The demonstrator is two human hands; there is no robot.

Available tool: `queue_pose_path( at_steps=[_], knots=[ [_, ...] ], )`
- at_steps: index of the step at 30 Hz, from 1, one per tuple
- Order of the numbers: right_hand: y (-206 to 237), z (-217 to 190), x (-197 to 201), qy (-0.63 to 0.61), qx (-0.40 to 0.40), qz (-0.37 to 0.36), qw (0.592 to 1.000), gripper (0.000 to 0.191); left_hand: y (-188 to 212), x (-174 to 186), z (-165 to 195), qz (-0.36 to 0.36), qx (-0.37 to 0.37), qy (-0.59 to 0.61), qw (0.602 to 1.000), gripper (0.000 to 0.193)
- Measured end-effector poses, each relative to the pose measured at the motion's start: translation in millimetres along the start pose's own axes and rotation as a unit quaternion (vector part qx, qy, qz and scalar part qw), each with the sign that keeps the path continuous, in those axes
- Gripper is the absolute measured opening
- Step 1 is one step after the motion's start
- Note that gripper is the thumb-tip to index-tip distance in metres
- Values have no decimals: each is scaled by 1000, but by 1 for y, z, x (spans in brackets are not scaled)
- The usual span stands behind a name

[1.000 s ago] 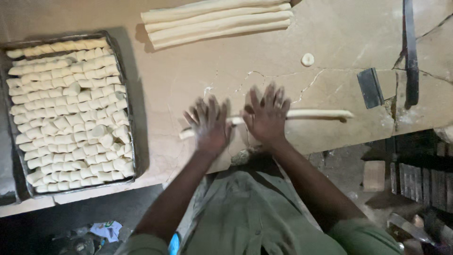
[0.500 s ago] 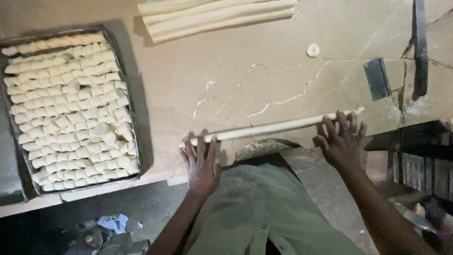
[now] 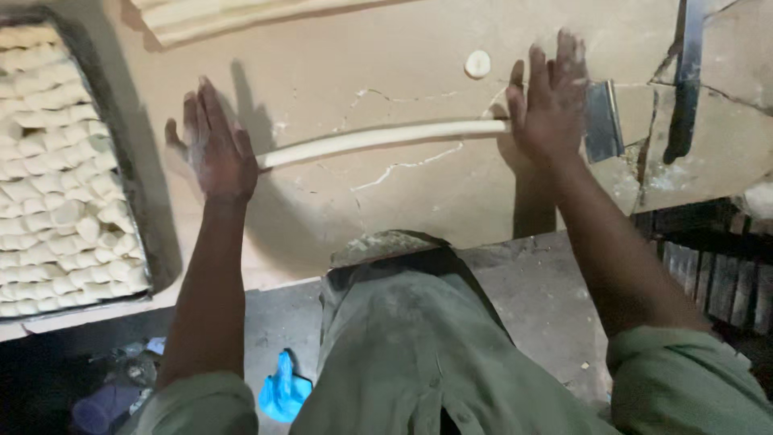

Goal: The person rolls dough on a wooden table into long ropes by hand, then uses a dough scraper to cut each rope into small equal pieces, placing the cut dough pieces into a large tray already filled with similar pieces. They repeat this rolling and cutting cycle with several dough ropes.

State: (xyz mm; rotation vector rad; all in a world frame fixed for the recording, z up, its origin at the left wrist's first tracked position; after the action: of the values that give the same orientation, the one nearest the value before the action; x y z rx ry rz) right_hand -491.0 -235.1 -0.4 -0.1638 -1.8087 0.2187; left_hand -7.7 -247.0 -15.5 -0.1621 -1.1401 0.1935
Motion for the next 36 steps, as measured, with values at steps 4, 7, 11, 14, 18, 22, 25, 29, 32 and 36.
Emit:
queue_pose_path(
  at_steps=[4,7,11,14,18,22,25,29,32,36],
  knots=[
    [83,0,26,-41,41,-36,998,70,96,13,8,-47,23,-55,997,69],
    [122,4,46,-61,65,-51,995,72,153,28,16,-55,30,-80,995,72],
    [118,50,55,-42,-42,-48,997,58,189,22,36,-25,81,-98,992,80],
    [90,112,60,-75,-252,87,961,79,202,-24,72,-161,40,-141,976,75],
    [36,115,47,112,-175,5,978,54,170,-44,113,-127,-50,-54,989,70],
    [36,62,43,-401,-335,54,851,29,133,-13,77,-112,-87,-12,990,42],
    [68,-40,56,-412,-332,-23,848,28,118,30,14,-111,-90,-7,990,30],
    [90,-236,23,-220,-32,-101,970,89,100,78,-60,-113,-79,-5,990,32],
    [139,-349,-56,-161,25,-389,907,73,93,90,-87,-150,-82,21,985,35],
    [114,-428,-74,-263,74,-274,922,64,84,91,-93,-162,-120,36,979,42]
  ],
)
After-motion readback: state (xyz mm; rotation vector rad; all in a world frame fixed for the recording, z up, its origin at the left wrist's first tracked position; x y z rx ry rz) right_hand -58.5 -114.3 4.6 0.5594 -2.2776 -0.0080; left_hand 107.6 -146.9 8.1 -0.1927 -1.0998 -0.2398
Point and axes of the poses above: each hand's wrist, its own y-axis away from the middle knuckle, its own x-axis out of the back of the hand, z = x × y, the point moved 7 cm from there along -y, towards the middle knuckle, and after that the axes turned 13 degrees about z, right-handed, at the moved point
